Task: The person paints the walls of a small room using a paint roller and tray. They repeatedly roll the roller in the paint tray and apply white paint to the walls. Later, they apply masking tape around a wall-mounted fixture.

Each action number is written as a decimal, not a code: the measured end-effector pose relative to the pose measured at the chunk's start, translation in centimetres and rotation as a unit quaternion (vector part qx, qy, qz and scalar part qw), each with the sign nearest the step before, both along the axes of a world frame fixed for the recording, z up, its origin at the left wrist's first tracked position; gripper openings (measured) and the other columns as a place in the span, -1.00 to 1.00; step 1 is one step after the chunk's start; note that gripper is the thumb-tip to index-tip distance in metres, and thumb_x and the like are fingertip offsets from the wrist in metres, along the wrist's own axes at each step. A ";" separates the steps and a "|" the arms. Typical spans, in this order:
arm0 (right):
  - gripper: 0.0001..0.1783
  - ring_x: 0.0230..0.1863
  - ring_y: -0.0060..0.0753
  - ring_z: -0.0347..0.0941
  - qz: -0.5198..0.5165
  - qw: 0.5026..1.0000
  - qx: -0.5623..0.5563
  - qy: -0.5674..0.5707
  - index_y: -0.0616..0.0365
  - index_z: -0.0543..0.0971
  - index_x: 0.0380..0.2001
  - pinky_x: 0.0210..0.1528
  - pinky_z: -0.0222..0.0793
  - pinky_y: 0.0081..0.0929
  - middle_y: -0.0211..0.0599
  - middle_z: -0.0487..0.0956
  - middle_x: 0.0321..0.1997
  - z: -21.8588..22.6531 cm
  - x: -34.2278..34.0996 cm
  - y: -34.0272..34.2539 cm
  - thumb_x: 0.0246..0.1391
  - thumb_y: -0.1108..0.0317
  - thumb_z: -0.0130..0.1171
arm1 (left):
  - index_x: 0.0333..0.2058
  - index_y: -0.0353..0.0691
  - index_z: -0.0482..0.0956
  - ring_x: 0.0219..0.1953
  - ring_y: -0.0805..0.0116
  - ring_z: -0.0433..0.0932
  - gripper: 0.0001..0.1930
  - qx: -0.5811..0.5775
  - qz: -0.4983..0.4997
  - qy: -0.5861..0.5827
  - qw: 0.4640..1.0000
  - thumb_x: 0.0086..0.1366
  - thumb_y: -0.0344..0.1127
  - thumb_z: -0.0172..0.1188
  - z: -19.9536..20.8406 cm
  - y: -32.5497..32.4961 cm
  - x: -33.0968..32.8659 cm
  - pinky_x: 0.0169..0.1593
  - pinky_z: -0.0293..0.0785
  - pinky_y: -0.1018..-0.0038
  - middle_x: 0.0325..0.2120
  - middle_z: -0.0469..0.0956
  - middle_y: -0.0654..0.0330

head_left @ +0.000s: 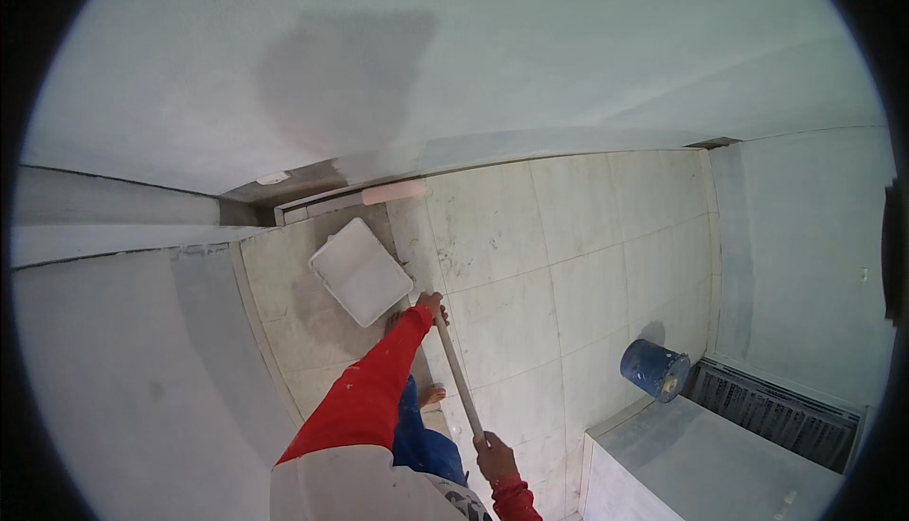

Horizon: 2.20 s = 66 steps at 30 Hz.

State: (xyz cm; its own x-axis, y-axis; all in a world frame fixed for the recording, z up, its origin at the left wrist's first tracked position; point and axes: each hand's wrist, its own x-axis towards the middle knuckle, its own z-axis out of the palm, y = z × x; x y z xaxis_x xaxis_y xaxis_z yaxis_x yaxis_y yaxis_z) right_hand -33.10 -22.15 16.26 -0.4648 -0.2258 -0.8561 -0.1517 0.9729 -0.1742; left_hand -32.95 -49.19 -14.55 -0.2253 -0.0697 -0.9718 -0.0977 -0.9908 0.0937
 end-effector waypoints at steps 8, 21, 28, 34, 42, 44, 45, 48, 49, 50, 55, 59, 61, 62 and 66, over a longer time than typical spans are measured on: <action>-0.62 -0.78 -0.69 0.26 -0.187 0.978 -0.005 -0.089 0.05 0.54 -0.09 -0.77 0.13 -0.60 -0.53 0.40 -0.73 3.1 -2.1 2.4 0.20 0.02 0.10 | -0.09 -0.21 0.13 -0.59 0.11 0.46 -0.59 -0.014 -0.027 0.080 0.996 0.25 -0.24 0.16 5.0 -0.7 -0.6 -0.52 0.58 -0.02 -0.47 0.34 0.03; -0.71 -0.58 -0.74 0.27 -0.101 0.975 -0.195 0.043 0.14 0.58 -0.09 -0.55 0.29 -0.61 -0.56 0.45 -0.61 15.8 0.9 18.4 0.23 0.22 0.07 | -0.15 -0.22 -0.04 -0.61 0.14 0.50 -0.55 -0.052 -0.021 0.175 0.983 0.22 -0.42 0.13 26.0 9.2 3.0 -0.49 0.61 0.05 -0.45 0.33 -0.01; -0.60 -0.59 -0.40 0.47 -0.046 0.997 -0.057 0.025 0.09 0.57 -0.09 -0.54 0.37 -0.41 -0.28 0.53 -0.63 11.4 -1.7 16.8 0.20 0.02 0.08 | -0.18 -0.21 0.18 -0.57 0.10 0.50 -0.70 -0.057 -0.029 0.147 0.987 0.19 -0.42 0.12 18.1 10.2 -0.1 -0.48 0.56 0.02 -0.49 0.36 0.07; -0.56 -0.49 -0.08 0.57 -0.034 0.999 -0.019 0.016 0.08 0.57 -0.12 -0.45 0.42 -0.24 -0.03 0.57 -0.56 5.7 -6.9 8.7 0.18 -0.05 0.07 | -0.27 -0.25 0.28 -0.57 0.07 0.48 -0.71 0.009 -0.006 0.100 0.995 0.14 -0.32 0.20 5.7 6.6 -5.1 -0.46 0.56 -0.06 -0.52 0.34 0.06; -0.45 -0.51 -0.21 0.53 -0.073 0.997 0.000 -0.032 0.20 0.55 -0.10 -0.42 0.40 -0.31 -0.08 0.58 -0.55 1.6 -13.2 1.5 0.17 -0.11 0.04 | -0.22 -0.20 0.27 -0.53 0.11 0.39 -0.64 0.031 0.009 0.078 0.996 0.10 -0.25 0.24 1.4 -0.2 -10.8 -0.32 0.49 -0.11 -0.50 0.28 0.12; -0.46 -0.54 -0.27 0.50 -0.061 0.997 -0.040 -0.018 0.20 0.55 -0.09 -0.45 0.38 -0.32 -0.12 0.56 -0.58 0.5 -13.9 1.6 0.18 -0.09 0.03 | -0.13 -0.24 0.22 -0.53 0.12 0.37 -0.54 0.025 -0.006 0.078 0.997 0.07 -0.26 0.24 1.3 -1.5 -11.6 -0.34 0.52 -0.12 -0.43 0.26 0.09; -0.46 -0.56 -0.30 0.49 -0.059 0.996 -0.059 -0.012 0.19 0.55 -0.08 -0.46 0.37 -0.33 -0.14 0.55 -0.60 0.2 -14.1 1.5 0.19 -0.09 0.03 | -0.08 -0.25 0.19 -0.52 0.12 0.36 -0.49 0.023 -0.017 0.076 0.997 0.06 -0.27 0.25 1.7 -1.8 -12.0 -0.35 0.54 -0.12 -0.39 0.25 0.07; -0.48 -0.58 -0.38 0.47 -0.065 0.996 -0.063 -0.021 0.18 0.55 -0.08 -0.48 0.36 -0.36 -0.20 0.51 -0.65 1.8 -14.6 2.8 0.20 -0.07 0.03 | -0.08 -0.26 0.18 -0.52 0.11 0.37 -0.49 0.015 -0.023 0.072 0.997 0.05 -0.29 0.22 3.8 -1.1 -11.8 -0.34 0.55 -0.12 -0.38 0.25 0.07; -0.49 -0.60 -0.41 0.46 -0.062 0.996 -0.057 -0.023 0.18 0.55 -0.08 -0.49 0.35 -0.37 -0.22 0.51 -0.66 2.7 -14.5 4.1 0.20 -0.07 0.03 | -0.08 -0.28 0.17 -0.51 0.10 0.38 -0.49 0.019 -0.033 0.096 0.995 0.05 -0.30 0.22 4.6 -0.1 -11.5 -0.35 0.56 -0.12 -0.37 0.25 0.07; -0.49 -0.61 -0.44 0.45 -0.056 0.997 -0.051 -0.024 0.17 0.56 -0.08 -0.50 0.35 -0.38 -0.24 0.50 -0.67 3.6 -14.1 6.1 0.20 -0.06 0.03 | -0.08 -0.30 0.16 -0.51 0.10 0.40 -0.48 0.024 -0.042 0.119 0.992 0.05 -0.31 0.21 5.6 1.3 -10.9 -0.35 0.56 -0.11 -0.36 0.25 0.06; -0.56 -0.65 -0.55 0.39 -0.118 0.988 -0.095 -0.037 0.15 0.56 -0.07 -0.57 0.31 -0.43 -0.32 0.47 -0.70 7.2 -11.7 15.2 0.21 0.01 0.07 | -0.21 -0.29 0.25 -0.48 0.08 0.46 -0.61 -0.068 -0.077 0.070 0.992 0.06 -0.29 0.21 16.9 6.7 -10.4 -0.34 0.57 -0.09 -0.42 0.29 0.07; -0.61 -0.66 -0.57 0.36 -0.099 0.980 -0.169 -0.032 0.14 0.56 -0.08 -0.58 0.30 -0.43 -0.30 0.43 -0.71 7.3 -10.2 21.3 0.20 0.08 0.10 | -0.26 -0.33 0.24 -0.55 0.08 0.46 -0.64 -0.108 -0.060 0.099 0.987 0.08 -0.31 0.19 21.3 9.3 -8.7 -0.37 0.58 -0.05 -0.48 0.31 0.07; -0.63 -0.65 -0.32 0.45 -0.064 0.981 -0.180 -0.015 0.10 0.56 -0.11 -0.56 0.31 -0.34 -0.18 0.47 -0.69 8.0 -10.4 22.2 0.18 0.06 0.13 | -0.27 -0.34 0.24 -0.56 0.09 0.46 -0.65 -0.147 -0.056 0.099 0.983 0.09 -0.31 0.19 22.6 11.0 -8.0 -0.39 0.59 -0.02 -0.48 0.31 0.06; -0.63 -0.64 -0.23 0.48 -0.053 0.979 -0.194 -0.010 0.09 0.55 -0.12 -0.56 0.32 -0.31 -0.15 0.48 -0.68 7.9 -10.5 23.1 0.17 0.05 0.13 | -0.28 -0.34 0.24 -0.56 0.10 0.46 -0.66 -0.159 -0.049 0.097 0.981 0.09 -0.31 0.19 23.2 12.2 -7.7 -0.40 0.58 -0.01 -0.48 0.32 0.06; -0.65 -0.50 0.04 0.55 0.016 0.981 -0.191 0.030 0.09 0.53 -0.18 -0.49 0.38 -0.18 -0.09 0.55 -0.60 8.3 -11.2 28.1 0.15 0.04 0.14 | -0.28 -0.33 0.23 -0.58 0.12 0.47 -0.69 -0.202 -0.037 0.103 0.973 0.12 -0.34 0.17 25.1 17.5 -8.4 -0.42 0.57 0.01 -0.48 0.33 0.06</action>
